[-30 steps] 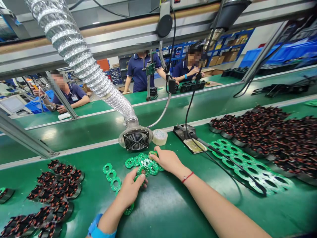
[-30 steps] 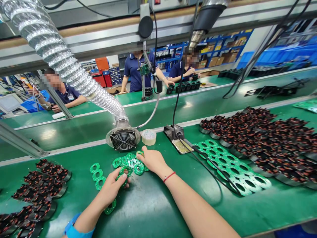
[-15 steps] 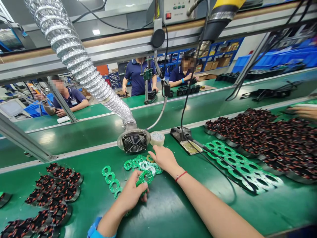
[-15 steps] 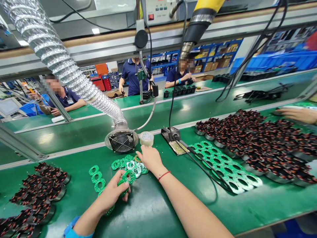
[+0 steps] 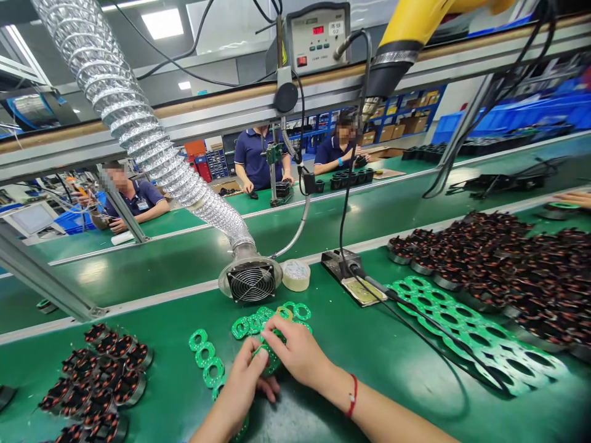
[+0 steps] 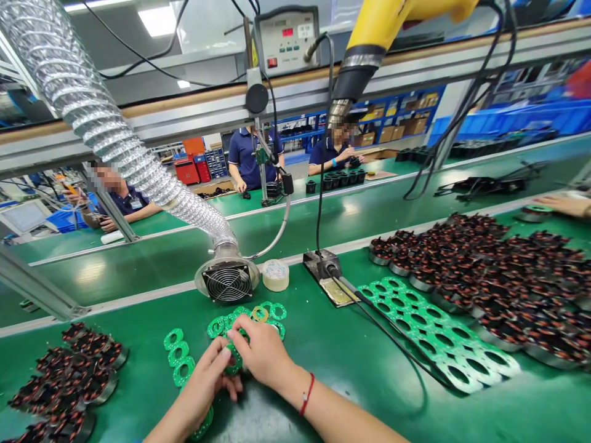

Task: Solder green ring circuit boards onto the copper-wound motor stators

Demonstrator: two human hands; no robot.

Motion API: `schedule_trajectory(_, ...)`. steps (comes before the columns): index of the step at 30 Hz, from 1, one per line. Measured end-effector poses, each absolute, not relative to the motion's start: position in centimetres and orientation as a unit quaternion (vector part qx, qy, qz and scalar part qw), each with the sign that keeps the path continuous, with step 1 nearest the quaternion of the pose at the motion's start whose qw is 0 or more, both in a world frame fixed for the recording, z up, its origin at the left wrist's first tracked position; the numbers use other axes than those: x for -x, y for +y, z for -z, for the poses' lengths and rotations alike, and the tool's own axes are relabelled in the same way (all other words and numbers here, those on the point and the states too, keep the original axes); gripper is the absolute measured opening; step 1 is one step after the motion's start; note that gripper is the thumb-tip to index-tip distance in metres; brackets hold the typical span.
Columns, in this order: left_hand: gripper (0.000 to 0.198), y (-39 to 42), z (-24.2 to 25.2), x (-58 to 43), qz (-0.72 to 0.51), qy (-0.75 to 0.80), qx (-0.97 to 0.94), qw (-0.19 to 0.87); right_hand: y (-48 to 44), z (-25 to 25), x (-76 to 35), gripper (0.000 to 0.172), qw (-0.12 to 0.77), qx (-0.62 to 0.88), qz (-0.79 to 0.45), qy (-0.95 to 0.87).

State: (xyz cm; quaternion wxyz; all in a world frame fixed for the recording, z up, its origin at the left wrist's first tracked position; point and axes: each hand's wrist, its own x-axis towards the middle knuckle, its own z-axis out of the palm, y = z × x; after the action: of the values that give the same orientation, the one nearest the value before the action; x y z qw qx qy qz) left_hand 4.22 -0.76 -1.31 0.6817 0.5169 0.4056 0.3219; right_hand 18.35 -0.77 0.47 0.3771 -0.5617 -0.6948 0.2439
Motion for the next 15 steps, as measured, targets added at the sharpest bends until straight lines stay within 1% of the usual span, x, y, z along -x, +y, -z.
schedule_trajectory(3, 0.058, -0.9, 1.6, -4.5, -0.321, 0.459, -0.535, 0.632, -0.8, -0.3, -17.9, 0.018, 0.389, 0.582, -0.255, -0.667)
schedule_trajectory(7, 0.060, -1.3, 1.9, -4.7, -0.354, 0.476, -0.554, 0.585, -0.6, -0.6, -17.7, 0.016, 0.399, 0.576, -0.314, -0.640)
schedule_trajectory(9, 0.060, -1.4, 1.7, -4.7, -0.358, 0.471, -0.556, 0.584, -0.4, -0.9, -18.1, 0.021, 0.402, 0.549, -0.398, -0.615)
schedule_trajectory(13, 0.058, -1.7, 0.8, -4.5, -0.365, 0.442, -0.556, 0.602, -0.3, -1.3, -18.8, 0.038, 0.380, 0.462, -0.624, -0.504)
schedule_trajectory(15, 0.058, -2.1, 0.2, -4.3, -0.364, 0.431, -0.543, 0.622, -0.6, -1.2, -18.4, 0.043, 0.407, 0.413, -0.687, -0.439)
